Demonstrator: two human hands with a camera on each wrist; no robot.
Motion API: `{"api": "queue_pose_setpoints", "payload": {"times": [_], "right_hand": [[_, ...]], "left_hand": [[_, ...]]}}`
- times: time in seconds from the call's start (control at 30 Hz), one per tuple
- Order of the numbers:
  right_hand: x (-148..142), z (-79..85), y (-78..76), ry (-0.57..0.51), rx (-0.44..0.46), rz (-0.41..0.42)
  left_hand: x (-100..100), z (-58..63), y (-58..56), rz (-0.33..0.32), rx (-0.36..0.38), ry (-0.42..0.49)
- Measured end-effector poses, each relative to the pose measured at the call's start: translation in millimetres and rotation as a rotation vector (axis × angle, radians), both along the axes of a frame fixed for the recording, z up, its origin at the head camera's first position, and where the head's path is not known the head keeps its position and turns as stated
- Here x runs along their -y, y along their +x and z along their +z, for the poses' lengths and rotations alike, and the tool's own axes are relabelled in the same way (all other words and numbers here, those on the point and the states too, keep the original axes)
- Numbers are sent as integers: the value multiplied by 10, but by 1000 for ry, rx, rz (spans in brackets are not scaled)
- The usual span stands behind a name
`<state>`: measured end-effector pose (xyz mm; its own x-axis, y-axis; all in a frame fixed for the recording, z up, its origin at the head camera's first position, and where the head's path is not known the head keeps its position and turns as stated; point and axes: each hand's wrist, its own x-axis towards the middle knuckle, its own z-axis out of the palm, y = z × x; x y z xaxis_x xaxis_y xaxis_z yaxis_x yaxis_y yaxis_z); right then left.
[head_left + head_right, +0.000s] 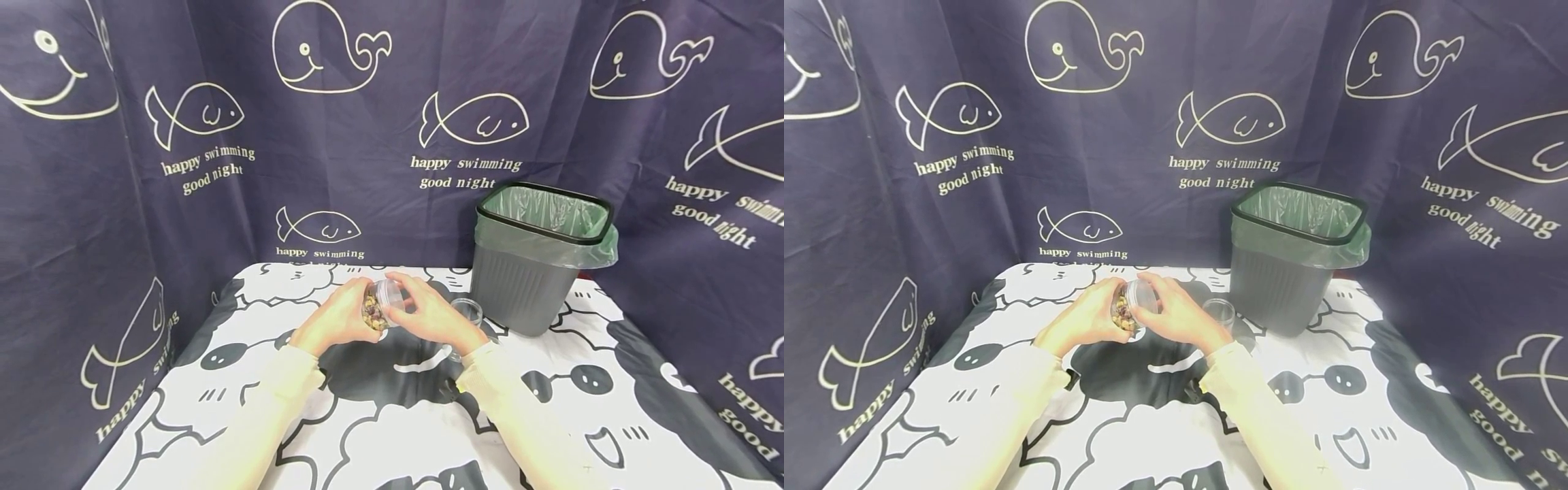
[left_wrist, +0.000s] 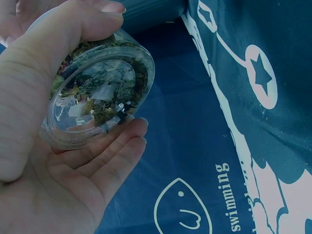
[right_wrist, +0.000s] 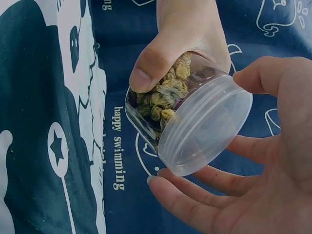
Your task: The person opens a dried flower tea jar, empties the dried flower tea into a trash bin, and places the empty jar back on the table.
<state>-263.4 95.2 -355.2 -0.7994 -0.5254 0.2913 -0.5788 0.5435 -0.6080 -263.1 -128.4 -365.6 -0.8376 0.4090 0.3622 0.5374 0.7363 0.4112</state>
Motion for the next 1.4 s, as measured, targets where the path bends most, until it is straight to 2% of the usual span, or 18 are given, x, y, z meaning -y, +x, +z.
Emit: {"api": "queue_pose_setpoints", "payload": {"times": [0.33,0.67,0.93,1.4], "right_hand": [[-2,-28,-18,-8,17,8],[0,-9,10,0,-7,13],[2,-14,9,-18,28,19],[-12,-31,-11,-25,-4,53]], "left_hand": [[-8,-14,8,10,16,-6],[-3,-18,12,2,9,-7],[3,-19,13,-5,16,-12],[5,-18,14,-12,0,-19]]}}
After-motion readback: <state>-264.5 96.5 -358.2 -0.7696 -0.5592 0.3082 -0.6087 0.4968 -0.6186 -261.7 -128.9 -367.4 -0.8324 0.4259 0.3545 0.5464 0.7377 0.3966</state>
